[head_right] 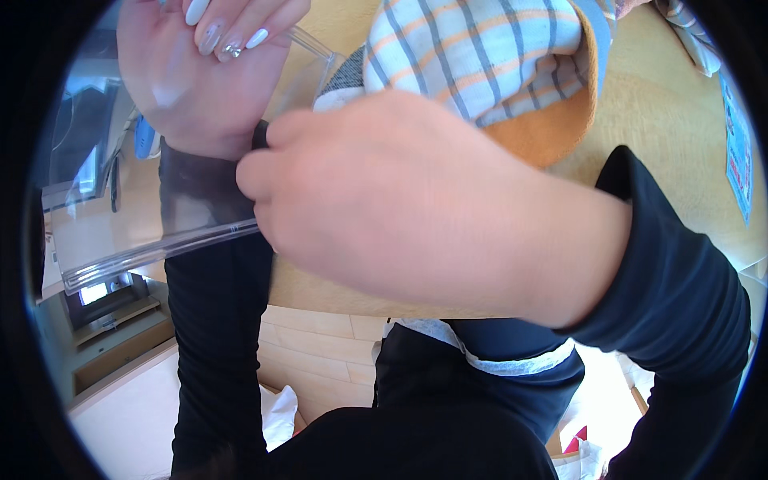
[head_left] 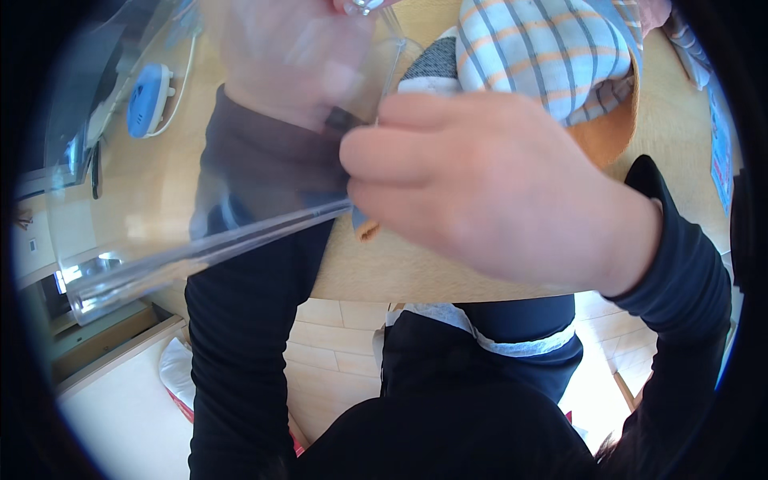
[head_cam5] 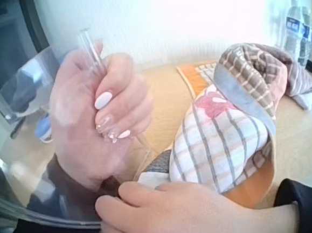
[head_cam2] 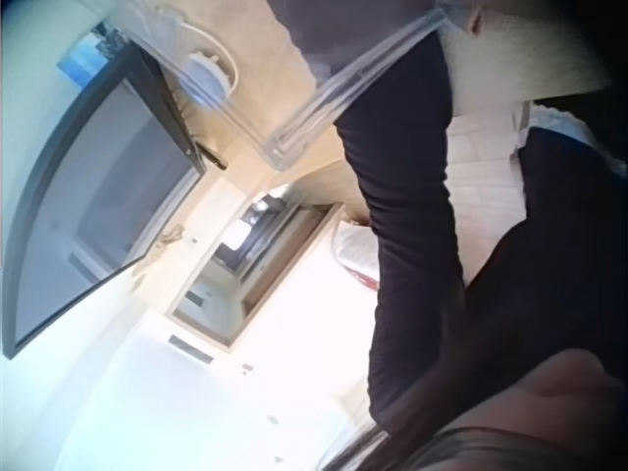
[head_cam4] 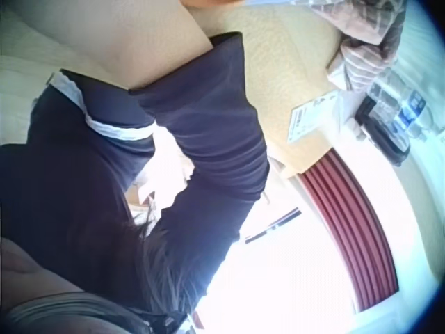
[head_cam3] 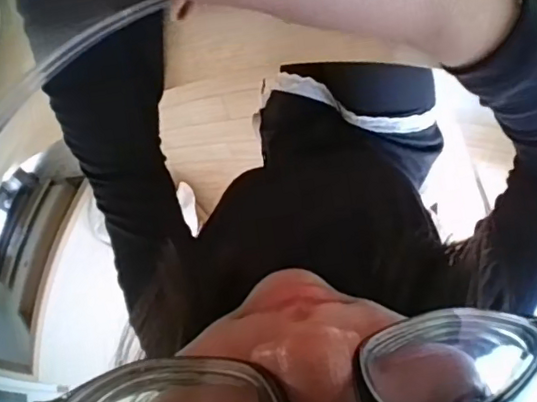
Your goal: The person wipes a clear acrylic sheet with a cloth, then wipes a white paper and a printed card. The person places the card into the acrylic holder and sets the assembled holder upright on the table.
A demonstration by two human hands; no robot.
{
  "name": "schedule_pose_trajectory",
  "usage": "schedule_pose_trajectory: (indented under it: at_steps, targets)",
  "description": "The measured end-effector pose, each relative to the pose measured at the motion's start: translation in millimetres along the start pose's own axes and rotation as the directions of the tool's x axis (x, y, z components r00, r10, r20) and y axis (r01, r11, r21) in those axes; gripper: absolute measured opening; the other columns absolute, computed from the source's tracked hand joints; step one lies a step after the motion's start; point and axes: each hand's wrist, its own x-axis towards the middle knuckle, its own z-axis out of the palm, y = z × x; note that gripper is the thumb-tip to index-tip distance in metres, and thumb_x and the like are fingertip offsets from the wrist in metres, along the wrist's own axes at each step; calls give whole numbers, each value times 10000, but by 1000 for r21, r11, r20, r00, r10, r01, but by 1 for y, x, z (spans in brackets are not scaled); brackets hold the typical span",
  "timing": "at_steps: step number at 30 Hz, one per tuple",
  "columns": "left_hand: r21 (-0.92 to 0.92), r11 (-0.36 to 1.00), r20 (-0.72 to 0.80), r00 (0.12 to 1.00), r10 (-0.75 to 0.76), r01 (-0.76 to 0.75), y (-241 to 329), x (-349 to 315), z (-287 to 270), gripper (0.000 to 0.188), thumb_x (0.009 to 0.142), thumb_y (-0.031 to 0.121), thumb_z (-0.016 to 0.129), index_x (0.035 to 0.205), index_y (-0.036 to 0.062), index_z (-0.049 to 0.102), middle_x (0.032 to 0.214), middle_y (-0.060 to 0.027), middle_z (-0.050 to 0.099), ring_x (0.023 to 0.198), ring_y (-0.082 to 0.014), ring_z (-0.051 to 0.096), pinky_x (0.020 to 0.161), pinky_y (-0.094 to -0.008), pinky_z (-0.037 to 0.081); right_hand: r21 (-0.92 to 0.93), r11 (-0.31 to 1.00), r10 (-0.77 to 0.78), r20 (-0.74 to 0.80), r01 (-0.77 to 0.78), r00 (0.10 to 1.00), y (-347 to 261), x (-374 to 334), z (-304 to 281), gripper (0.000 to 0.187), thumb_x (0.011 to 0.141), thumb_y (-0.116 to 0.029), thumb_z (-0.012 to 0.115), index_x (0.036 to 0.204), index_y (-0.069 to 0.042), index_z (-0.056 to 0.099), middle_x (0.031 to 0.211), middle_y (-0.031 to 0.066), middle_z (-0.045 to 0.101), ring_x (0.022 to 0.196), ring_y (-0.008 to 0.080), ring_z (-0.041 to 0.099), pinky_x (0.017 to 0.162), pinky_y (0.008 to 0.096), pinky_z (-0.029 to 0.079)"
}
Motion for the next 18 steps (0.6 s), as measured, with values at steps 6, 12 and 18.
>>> schedule_pose_trajectory:
  at_steps: [6,12,18]
  targets:
    - [-106,923,783,603,-151,369,4,41,-54,293,1011,339,552,843,105,607,647,24,577,596,-99,521,692,-297,424,-154,981,136,116,-117,984,31,14,-19,107,844,-153,664,882,-53,667,968,60,609,856,235,640,714,333,551]
    - [-147,989,559,827,56,32,-16,30,-56,511,1065,361,312,605,155,395,473,33,365,401,-95,327,407,-223,288,-19,1000,-9,59,10,998,1,-3,14,79,807,-104,676,879,-76,659,995,32,622,832,196,651,649,319,553]
    - [-136,990,492,870,26,47,-1,14,-49,518,1059,376,309,604,146,404,463,20,376,393,-104,325,401,-230,288,-204,974,94,-29,-98,995,38,6,4,98,791,-68,681,887,-83,674,986,58,634,827,199,669,659,326,555]
